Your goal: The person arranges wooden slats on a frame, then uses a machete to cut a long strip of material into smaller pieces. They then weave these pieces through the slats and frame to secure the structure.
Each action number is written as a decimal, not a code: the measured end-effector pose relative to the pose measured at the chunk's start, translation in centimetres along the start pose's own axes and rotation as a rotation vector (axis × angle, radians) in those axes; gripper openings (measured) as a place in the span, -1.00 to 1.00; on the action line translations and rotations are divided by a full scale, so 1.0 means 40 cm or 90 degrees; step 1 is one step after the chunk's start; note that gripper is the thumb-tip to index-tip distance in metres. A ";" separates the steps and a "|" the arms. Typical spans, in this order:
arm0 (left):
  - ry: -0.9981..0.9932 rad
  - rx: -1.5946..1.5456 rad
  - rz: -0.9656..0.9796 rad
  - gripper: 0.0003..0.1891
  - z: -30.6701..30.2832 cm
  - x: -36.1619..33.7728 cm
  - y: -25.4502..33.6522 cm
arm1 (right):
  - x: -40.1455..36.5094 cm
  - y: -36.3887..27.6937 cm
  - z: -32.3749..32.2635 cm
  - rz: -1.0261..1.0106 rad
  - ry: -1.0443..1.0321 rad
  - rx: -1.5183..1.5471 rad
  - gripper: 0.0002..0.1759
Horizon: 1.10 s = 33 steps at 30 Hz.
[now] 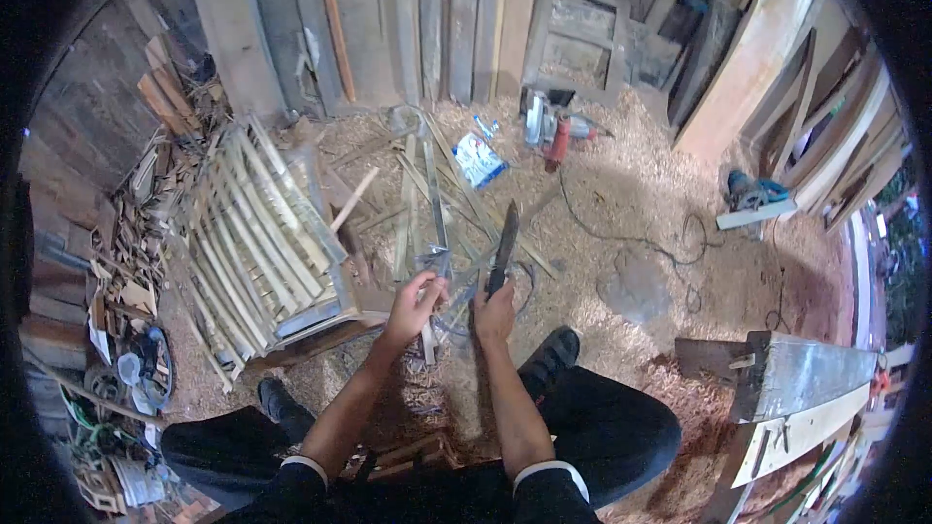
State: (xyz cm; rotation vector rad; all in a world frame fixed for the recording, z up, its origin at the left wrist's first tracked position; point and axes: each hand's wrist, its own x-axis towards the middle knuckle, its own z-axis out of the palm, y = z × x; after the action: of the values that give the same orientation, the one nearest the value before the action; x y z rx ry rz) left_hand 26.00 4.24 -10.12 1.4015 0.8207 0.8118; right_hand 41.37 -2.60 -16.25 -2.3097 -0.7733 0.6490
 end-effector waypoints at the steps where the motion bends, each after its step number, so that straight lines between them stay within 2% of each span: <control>1: 0.025 0.035 0.053 -0.76 0.003 -0.004 0.033 | -0.015 -0.046 -0.018 -0.036 0.097 0.022 -0.21; 2: 0.051 0.071 0.106 -0.76 -0.003 -0.011 0.067 | -0.016 -0.056 -0.028 -0.054 0.100 0.024 -0.21; 3: 0.052 0.110 0.069 -0.76 -0.018 -0.027 0.118 | -0.007 -0.039 -0.032 -0.101 0.158 0.072 -0.26; 5: 0.070 0.118 0.135 -0.77 -0.047 -0.051 0.209 | -0.045 -0.118 -0.089 -0.164 0.239 0.138 -0.35; 7: 0.068 0.106 0.195 -0.78 -0.086 -0.087 0.311 | -0.144 -0.272 -0.227 -0.174 0.204 0.168 -0.31; 9: 0.107 0.138 0.230 -0.81 -0.142 -0.120 0.380 | -0.180 -0.346 -0.278 -0.183 0.163 0.192 -0.27; 10: 0.128 0.172 0.252 -0.83 -0.174 -0.136 0.416 | -0.184 -0.364 -0.292 -0.269 0.196 0.205 -0.25; 11: 0.140 0.125 0.260 -0.82 -0.208 -0.152 0.452 | -0.186 -0.382 -0.306 -0.353 0.228 0.221 -0.24; 12: 0.149 0.097 0.248 -0.82 -0.249 -0.165 0.487 | -0.183 -0.409 -0.322 -0.373 0.218 0.224 -0.24; 14: 0.227 0.088 0.301 -0.80 -0.335 -0.187 0.519 | -0.185 -0.471 -0.356 -0.669 0.246 0.238 -0.17; 15: 0.236 0.014 0.245 -0.78 -0.375 -0.210 0.556 | -0.216 -0.522 -0.392 -0.602 0.073 0.302 -0.10; 16: 0.272 0.092 0.316 -0.77 -0.422 -0.230 0.570 | -0.231 -0.554 -0.415 -0.619 0.057 0.305 -0.10; 18: 0.315 0.055 0.303 -0.79 -0.507 -0.260 0.578 | -0.247 -0.597 -0.440 -0.675 -0.001 0.089 -0.02; 19: 0.335 0.061 0.308 -0.79 -0.538 -0.286 0.589 | -0.257 -0.617 -0.437 -0.756 0.020 0.057 -0.11; 20: 0.376 0.132 0.311 -0.79 -0.567 -0.311 0.599 | -0.259 -0.634 -0.434 -0.774 0.009 0.065 -0.11; 22: 0.432 0.216 0.308 -0.79 -0.622 -0.358 0.599 | -0.262 -0.650 -0.412 -0.856 -0.002 -0.143 -0.28; 23: 0.462 0.275 0.304 -0.79 -0.644 -0.376 0.580 | -0.275 -0.653 -0.382 -0.854 -0.007 -0.084 -0.43; 26: 0.504 0.365 0.312 -0.79 -0.720 -0.399 0.537 | -0.253 -0.617 -0.287 -0.881 0.044 -0.086 -0.45; 28: 0.547 0.202 0.318 -0.79 -0.754 -0.419 0.513 | -0.251 -0.635 -0.290 -0.828 -0.048 -0.105 -0.33; 29: 0.549 0.062 0.318 -0.80 -0.760 -0.423 0.509 | -0.242 -0.637 -0.281 -0.862 -0.037 -0.133 -0.30; 31: 0.562 0.037 0.295 -0.78 -0.794 -0.436 0.512 | -0.230 -0.646 -0.277 -0.959 -0.009 -0.132 -0.28; 33: 0.595 0.045 0.280 -0.77 -0.802 -0.435 0.520 | -0.225 -0.639 -0.259 -0.928 -0.027 -0.124 -0.26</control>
State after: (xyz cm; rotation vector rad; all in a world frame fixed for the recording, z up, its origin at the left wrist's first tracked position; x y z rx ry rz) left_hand -10.50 5.34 10.67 1.2514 1.2547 1.8632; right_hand 32.10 3.84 10.46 -1.2573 -2.1821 -0.0803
